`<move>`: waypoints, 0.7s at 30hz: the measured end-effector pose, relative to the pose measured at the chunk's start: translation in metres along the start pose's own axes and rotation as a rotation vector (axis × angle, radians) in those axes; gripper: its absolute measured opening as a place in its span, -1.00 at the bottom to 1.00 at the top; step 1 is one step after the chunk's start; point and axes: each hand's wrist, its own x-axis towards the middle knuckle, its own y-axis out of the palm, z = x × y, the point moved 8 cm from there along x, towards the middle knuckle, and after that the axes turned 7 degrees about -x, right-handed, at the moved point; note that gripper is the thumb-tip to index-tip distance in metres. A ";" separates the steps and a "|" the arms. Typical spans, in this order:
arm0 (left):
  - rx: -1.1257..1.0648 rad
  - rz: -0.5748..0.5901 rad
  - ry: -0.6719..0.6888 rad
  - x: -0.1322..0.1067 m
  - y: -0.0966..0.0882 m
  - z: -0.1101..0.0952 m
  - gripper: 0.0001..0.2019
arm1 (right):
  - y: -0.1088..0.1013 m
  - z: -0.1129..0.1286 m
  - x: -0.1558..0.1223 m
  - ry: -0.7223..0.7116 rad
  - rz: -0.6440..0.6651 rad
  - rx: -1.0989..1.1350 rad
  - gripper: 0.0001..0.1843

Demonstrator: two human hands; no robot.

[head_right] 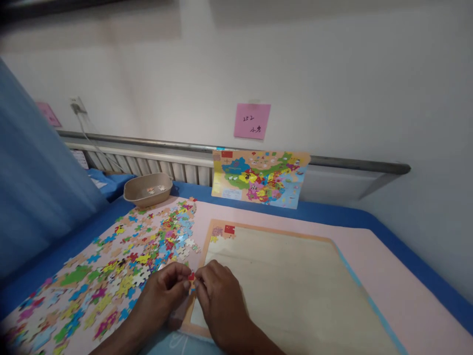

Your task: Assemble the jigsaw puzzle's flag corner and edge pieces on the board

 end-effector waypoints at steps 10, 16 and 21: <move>-0.070 -0.013 -0.024 -0.001 0.000 -0.004 -0.74 | 0.001 0.001 -0.006 0.012 0.004 0.072 -0.68; -0.076 -0.018 -0.023 0.000 -0.002 0.000 -0.73 | 0.003 0.002 -0.006 0.005 -0.007 0.039 -0.61; -0.051 -0.023 -0.012 0.001 -0.003 0.004 -0.76 | 0.004 0.002 -0.006 0.005 -0.028 0.007 -0.60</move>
